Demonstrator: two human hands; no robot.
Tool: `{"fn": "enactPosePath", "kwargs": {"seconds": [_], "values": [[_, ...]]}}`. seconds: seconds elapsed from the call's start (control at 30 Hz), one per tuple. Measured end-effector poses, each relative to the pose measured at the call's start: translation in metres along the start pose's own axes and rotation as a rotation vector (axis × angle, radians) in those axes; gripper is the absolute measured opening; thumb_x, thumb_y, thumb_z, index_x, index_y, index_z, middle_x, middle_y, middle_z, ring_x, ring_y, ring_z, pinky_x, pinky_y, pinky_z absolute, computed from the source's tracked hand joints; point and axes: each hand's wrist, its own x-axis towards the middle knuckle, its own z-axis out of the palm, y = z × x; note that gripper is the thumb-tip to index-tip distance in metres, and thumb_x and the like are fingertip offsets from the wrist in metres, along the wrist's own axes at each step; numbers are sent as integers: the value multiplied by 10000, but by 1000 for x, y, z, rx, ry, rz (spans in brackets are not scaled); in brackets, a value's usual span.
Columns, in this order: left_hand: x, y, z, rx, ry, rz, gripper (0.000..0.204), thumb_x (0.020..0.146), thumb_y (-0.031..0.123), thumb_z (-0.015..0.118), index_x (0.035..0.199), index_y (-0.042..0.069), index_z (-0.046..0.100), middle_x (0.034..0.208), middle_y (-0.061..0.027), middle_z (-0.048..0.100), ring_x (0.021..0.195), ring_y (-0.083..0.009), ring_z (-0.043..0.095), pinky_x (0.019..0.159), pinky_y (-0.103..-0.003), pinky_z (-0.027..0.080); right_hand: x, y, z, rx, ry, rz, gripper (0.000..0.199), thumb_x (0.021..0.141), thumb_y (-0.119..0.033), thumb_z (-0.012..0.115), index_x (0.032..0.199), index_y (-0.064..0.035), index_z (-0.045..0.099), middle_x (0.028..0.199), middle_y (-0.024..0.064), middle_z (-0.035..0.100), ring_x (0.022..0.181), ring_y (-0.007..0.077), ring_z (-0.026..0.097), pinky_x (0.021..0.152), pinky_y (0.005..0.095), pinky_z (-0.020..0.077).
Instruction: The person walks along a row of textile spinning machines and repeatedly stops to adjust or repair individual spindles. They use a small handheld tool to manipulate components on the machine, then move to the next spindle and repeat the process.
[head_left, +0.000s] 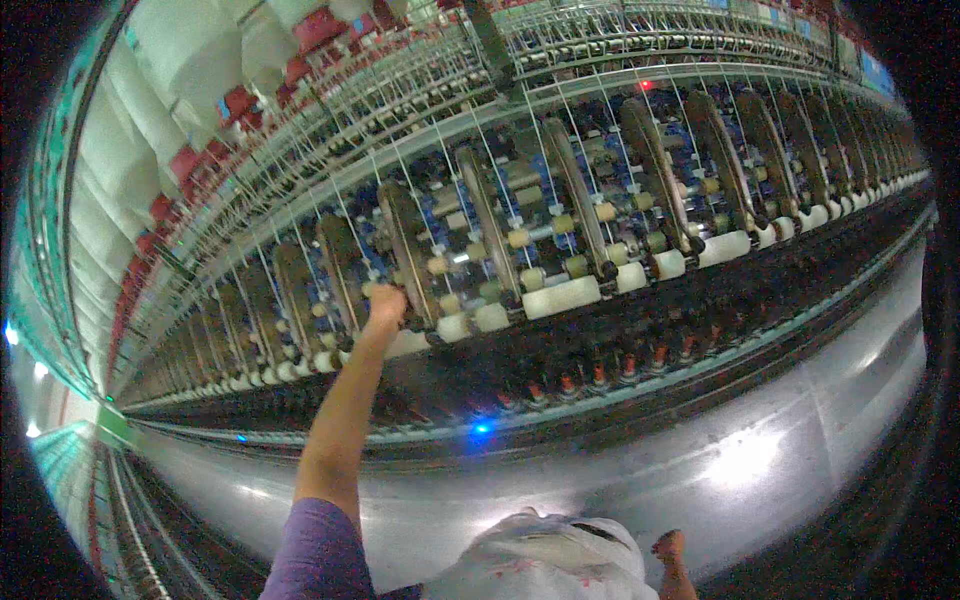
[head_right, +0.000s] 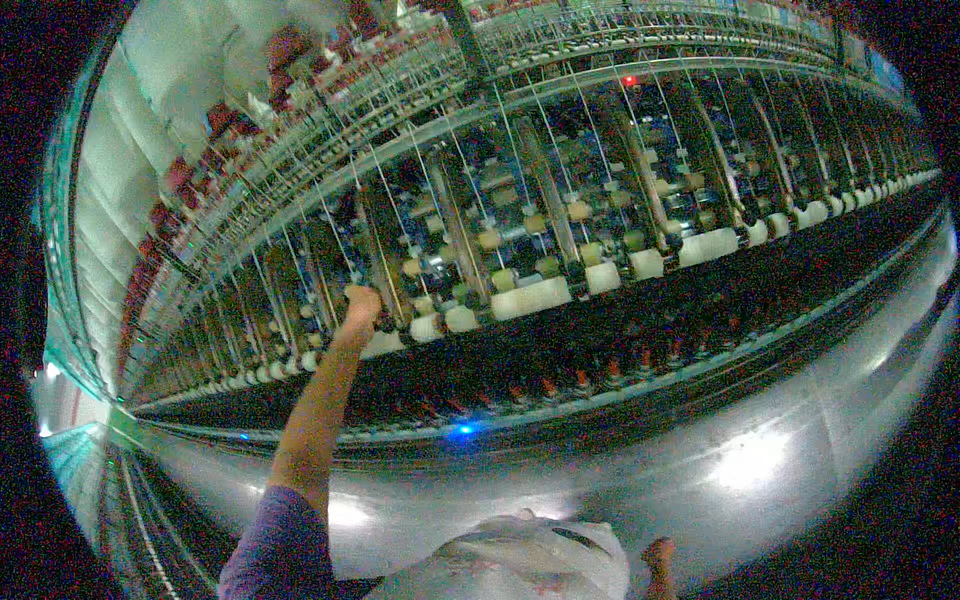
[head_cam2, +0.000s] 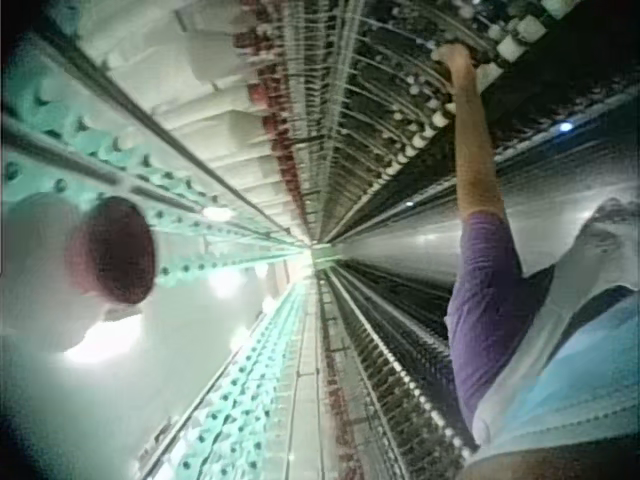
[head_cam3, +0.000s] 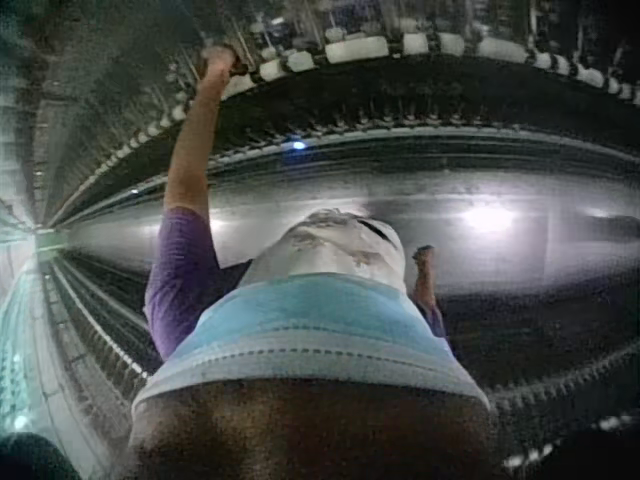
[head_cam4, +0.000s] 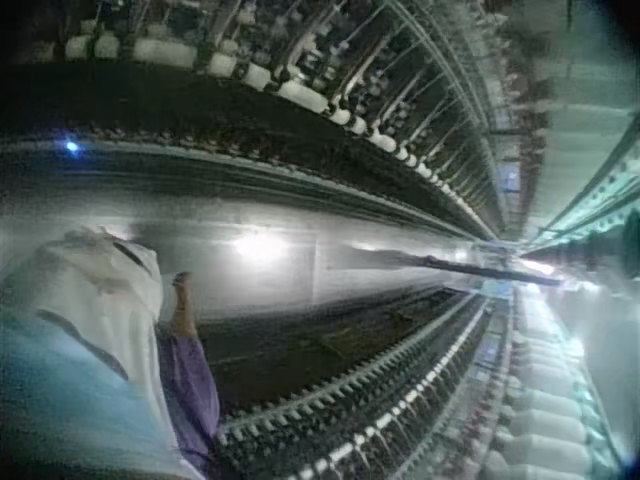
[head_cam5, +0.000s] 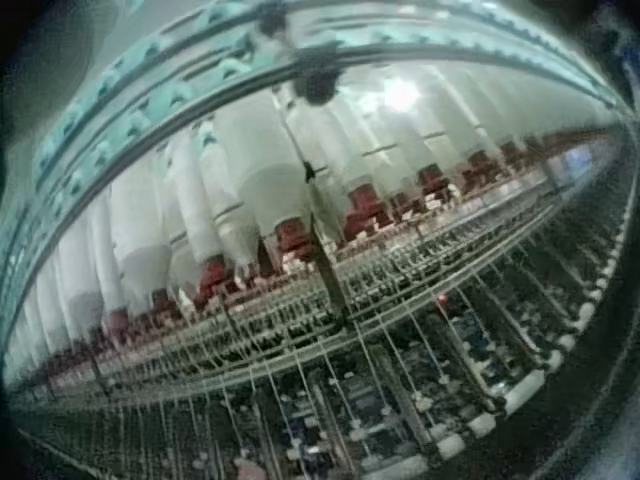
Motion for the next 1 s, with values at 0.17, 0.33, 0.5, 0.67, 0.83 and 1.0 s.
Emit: {"fn": "enactPosePath", "kwargs": {"seconds": [0.17, 0.33, 0.5, 0.67, 0.83, 1.0], "values": [[-20, 11, -23, 389, 81, 291, 167, 883, 194, 499, 794, 89, 593, 720, -47, 549, 664, -195, 530, 555, -357, 429, -3, -12, -27, 393, -20, -130, 282, 801, -336, 573, 691, -89, 650, 686, 81, 631, 631, 215, 607, 529, 369, 454], [-47, 27, -41, -977, 173, -9, 127, 776, 104, 550, 734, -11, 584, 695, -151, 564, 645, -278, 563, 571, -394, 448, 3, -34, -119, -381, -5, -350, 294, 811, -338, 552, 782, -82, 696, 833, 115, 669, 762, 249, 637, 690, 420, 500], [-41, 43, -45, -1321, 144, -253, 147, 733, 32, 565, 666, -98, 549, 677, -235, 561, 636, -342, 572, 573, -426, 431, 4, -70, -167, -74, 105, -314, 263, 799, -299, 563, 745, -72, 683, 779, 105, 659, 698, 232, 629, 631, 395, 496], [-60, 34, -57, -1395, 39, -167, 133, 770, 33, 548, 698, -78, 550, 631, -182, 533, 534, -255, 511, 463, -396, 374, -1, -85, -173, 70, 155, -300, 235, 787, -259, 573, 708, -61, 670, 724, 95, 650, 635, 214, 621, 573, 371, 491], [-68, 32, -60, -1195, 117, -111, 137, 750, 37, 560, 802, -83, 600, 769, -240, 610, 697, -319, 619, 573, -419, 470, -16, -66, -150, 152, 206, -304, 213, 775, -220, 583, 671, -50, 658, 670, 85, 641, 571, 196, 613, 514, 346, 487], [-57, 22, -41, -986, 232, 217, 243, 711, 184, 611, 761, -51, 643, 692, -206, 617, 648, -313, 603, 595, -422, 474, -49, -60, -115, 394, 241, -187, 227, 771, -225, 578, 634, -53, 635, 598, 70, 618, 509, 188, 599, 466, 348, 481]]}}
